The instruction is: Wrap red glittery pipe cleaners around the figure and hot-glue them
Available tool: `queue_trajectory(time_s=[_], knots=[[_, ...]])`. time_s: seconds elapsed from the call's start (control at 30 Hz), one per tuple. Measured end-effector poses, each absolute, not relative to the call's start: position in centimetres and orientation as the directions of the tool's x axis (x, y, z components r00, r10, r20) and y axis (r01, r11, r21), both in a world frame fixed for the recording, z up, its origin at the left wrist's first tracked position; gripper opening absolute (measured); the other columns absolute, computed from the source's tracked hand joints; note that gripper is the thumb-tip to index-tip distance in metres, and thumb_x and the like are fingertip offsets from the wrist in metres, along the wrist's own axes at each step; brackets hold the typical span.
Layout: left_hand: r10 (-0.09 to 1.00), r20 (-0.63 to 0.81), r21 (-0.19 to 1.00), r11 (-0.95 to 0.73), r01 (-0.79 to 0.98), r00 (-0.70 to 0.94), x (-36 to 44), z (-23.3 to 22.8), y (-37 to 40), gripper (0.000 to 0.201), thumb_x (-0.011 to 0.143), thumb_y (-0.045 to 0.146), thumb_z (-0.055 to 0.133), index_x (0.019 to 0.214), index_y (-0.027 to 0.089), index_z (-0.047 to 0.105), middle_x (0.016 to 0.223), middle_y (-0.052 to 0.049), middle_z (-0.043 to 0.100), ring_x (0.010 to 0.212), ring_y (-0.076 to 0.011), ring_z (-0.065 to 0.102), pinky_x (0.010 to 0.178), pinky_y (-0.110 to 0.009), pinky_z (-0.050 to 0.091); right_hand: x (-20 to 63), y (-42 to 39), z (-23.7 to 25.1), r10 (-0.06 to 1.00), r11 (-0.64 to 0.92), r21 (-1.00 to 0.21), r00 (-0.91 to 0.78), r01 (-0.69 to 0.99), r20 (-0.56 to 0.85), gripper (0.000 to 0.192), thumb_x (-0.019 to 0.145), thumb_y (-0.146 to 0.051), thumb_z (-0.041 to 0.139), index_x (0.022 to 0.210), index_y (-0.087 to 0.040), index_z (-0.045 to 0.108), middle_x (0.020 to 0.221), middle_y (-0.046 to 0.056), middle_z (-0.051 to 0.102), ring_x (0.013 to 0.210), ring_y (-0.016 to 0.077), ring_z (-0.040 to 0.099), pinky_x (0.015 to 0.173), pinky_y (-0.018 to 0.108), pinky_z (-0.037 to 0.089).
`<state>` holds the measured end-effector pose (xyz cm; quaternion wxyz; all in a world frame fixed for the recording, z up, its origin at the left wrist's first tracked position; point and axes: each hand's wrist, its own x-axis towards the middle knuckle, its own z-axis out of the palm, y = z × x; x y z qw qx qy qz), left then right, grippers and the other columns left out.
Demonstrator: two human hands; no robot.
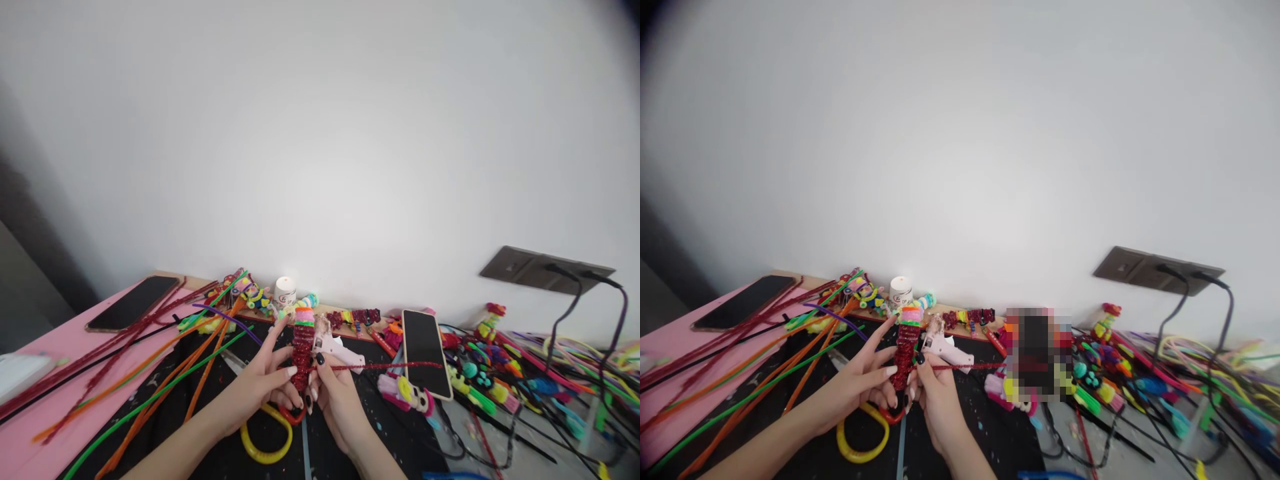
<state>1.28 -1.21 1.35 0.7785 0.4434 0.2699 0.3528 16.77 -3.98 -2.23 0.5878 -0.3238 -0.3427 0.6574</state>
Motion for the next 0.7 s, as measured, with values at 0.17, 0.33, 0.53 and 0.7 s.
queue_trajectory(time_s=[0.17,0.33,0.53,0.7], knots=[[0.795,-0.122,0.889,0.354,-0.29,0.594,1.4,0.9,-1.2,0.092,0.081,0.022,0.059,0.139,0.049,-0.007,0.141,-0.015,0.039,0.059,-0.0148,0.07,0.05,-0.023,0.049,16.5,-4.0,-2.4,0.996,-0.083,-0.855,-0.067,-0.512,-0.056,0.035,0.077,-0.05,0.064,0.064,-0.019,0.055,0.055,-0.003,0.047,0.046,0.0094,0.038,0.041,0.021,0.035],[0.814,-0.039,0.92,0.256,-0.297,0.579,1.5,-0.1,-1.0,0.093,0.081,0.026,0.061,0.139,0.048,-0.008,0.142,-0.016,0.039,0.053,-0.0133,0.068,0.049,-0.026,0.051,16.4,-4.1,-2.4,0.996,-0.075,-0.863,-0.077,-0.499,-0.042,0.034,0.077,-0.048,0.064,0.064,-0.019,0.054,0.052,-0.004,0.045,0.045,0.0091,0.037,0.04,0.02,0.035],[0.836,0.008,0.942,0.178,-0.285,0.549,1.6,-0.3,-1.0,0.091,0.081,0.027,0.062,0.14,0.044,-0.004,0.132,-0.018,0.049,0.048,-0.0118,0.066,0.042,-0.022,0.047,16.5,-4.0,-2.4,0.995,-0.076,-0.881,-0.095,-0.467,-0.035,0.035,0.078,-0.049,0.062,0.064,-0.019,0.052,0.053,-0.004,0.046,0.045,0.0089,0.038,0.041,0.021,0.035],[0.843,-0.026,0.962,0.166,-0.215,0.537,1.4,-0.2,-0.8,0.093,0.081,0.027,0.062,0.14,0.043,-0.007,0.132,-0.018,0.048,0.053,-0.0124,0.066,0.047,-0.024,0.048,16.5,-4.0,-2.5,0.995,-0.066,-0.883,-0.093,-0.464,-0.026,0.035,0.08,-0.049,0.061,0.064,-0.018,0.053,0.054,-0.004,0.047,0.047,0.0092,0.038,0.042,0.021,0.035]])
